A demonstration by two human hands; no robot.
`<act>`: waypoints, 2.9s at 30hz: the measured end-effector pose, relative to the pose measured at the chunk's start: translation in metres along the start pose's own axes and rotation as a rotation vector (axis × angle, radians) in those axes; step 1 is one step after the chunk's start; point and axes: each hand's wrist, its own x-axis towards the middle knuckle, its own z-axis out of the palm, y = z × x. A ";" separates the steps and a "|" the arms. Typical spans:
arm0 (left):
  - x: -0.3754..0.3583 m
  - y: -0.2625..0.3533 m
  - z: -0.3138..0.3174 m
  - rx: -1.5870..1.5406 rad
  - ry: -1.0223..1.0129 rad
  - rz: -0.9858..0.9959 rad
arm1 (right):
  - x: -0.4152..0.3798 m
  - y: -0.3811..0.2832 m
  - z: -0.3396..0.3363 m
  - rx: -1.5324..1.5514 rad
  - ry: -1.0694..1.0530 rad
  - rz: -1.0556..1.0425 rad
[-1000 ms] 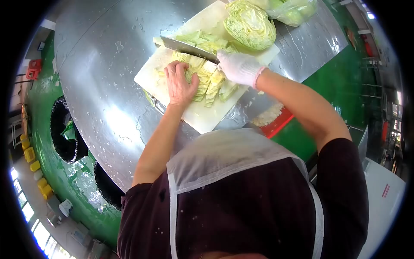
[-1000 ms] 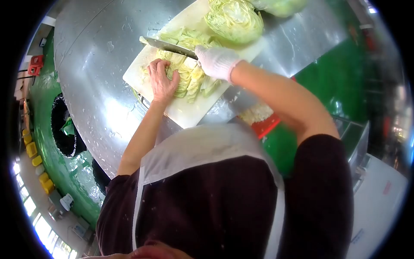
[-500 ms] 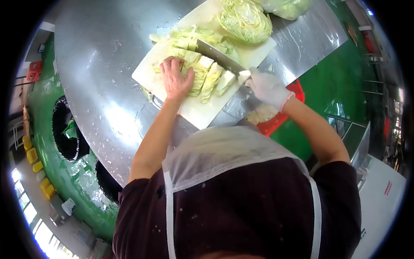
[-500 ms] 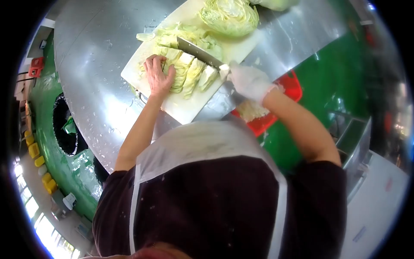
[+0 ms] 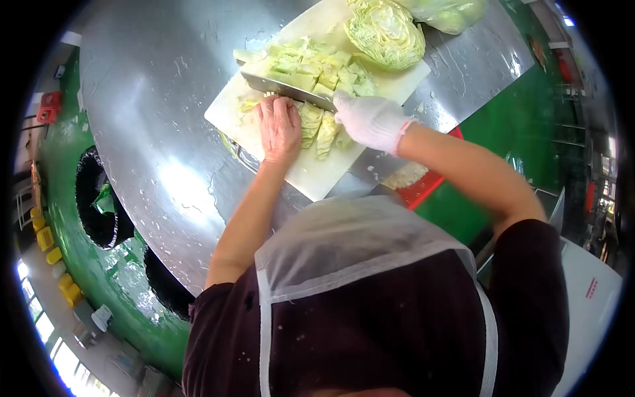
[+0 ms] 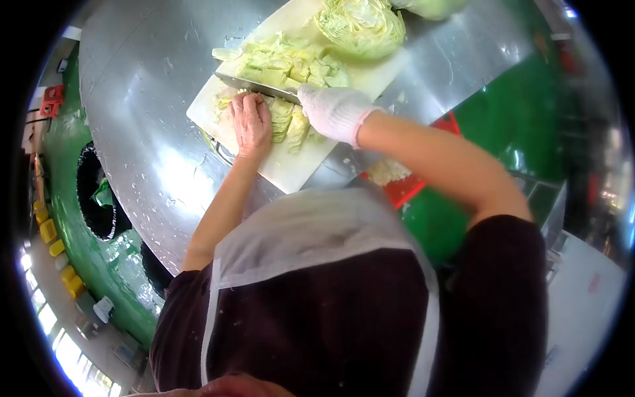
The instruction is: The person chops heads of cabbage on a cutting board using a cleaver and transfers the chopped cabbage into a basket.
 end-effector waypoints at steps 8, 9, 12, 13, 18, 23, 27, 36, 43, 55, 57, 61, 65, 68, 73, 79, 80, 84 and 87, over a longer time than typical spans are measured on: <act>0.001 -0.003 0.002 0.019 0.049 0.047 | -0.002 -0.002 -0.036 -0.116 0.099 -0.166; -0.002 -0.004 0.003 0.015 0.060 0.064 | -0.014 -0.001 -0.045 -0.124 0.055 -0.141; 0.000 0.002 -0.001 0.023 0.059 0.081 | -0.058 0.015 -0.053 -0.134 -0.065 -0.078; -0.002 0.003 -0.002 0.032 0.055 0.074 | -0.061 0.025 -0.038 -0.087 -0.031 -0.043; 0.005 0.002 0.001 0.023 0.013 0.017 | -0.051 0.048 0.040 0.031 0.091 0.013; -0.020 -0.009 -0.011 -0.092 0.194 -0.121 | -0.068 0.032 0.011 0.039 0.134 -0.028; -0.031 0.004 -0.018 -0.084 0.167 -0.121 | -0.079 -0.006 -0.034 -0.019 0.019 -0.053; -0.032 0.015 -0.007 -0.072 0.010 -0.174 | -0.041 0.001 0.041 0.001 0.023 -0.022; 0.007 -0.025 -0.017 -0.136 0.243 -0.206 | -0.075 -0.014 0.001 0.158 0.116 0.114; 0.093 -0.090 -0.029 0.246 -0.027 0.132 | -0.108 0.048 0.012 0.182 0.378 0.367; 0.064 -0.054 -0.055 0.175 0.111 0.094 | -0.108 0.040 0.009 0.191 0.387 0.319; -0.011 -0.015 -0.066 0.118 -0.013 -0.102 | -0.092 0.013 0.003 0.251 0.340 0.155; -0.049 0.002 -0.062 0.024 -0.022 -0.040 | -0.065 -0.022 0.002 0.205 0.182 0.038; -0.060 0.000 -0.070 -0.031 0.220 -0.198 | -0.058 -0.039 0.010 0.190 0.159 -0.088; -0.059 -0.018 -0.060 0.010 0.191 -0.240 | -0.018 -0.068 0.048 0.058 0.108 -0.140; -0.060 -0.019 -0.042 0.093 0.086 -0.127 | -0.030 -0.053 0.037 0.134 0.171 -0.133; -0.060 -0.017 -0.047 0.127 -0.009 -0.187 | -0.043 -0.051 0.022 0.183 0.160 -0.097; -0.029 -0.016 -0.051 0.148 -0.016 -0.113 | -0.069 -0.003 -0.001 0.220 0.366 0.038; 0.002 -0.030 -0.032 0.117 -0.057 -0.122 | -0.057 0.051 0.012 0.059 0.458 0.217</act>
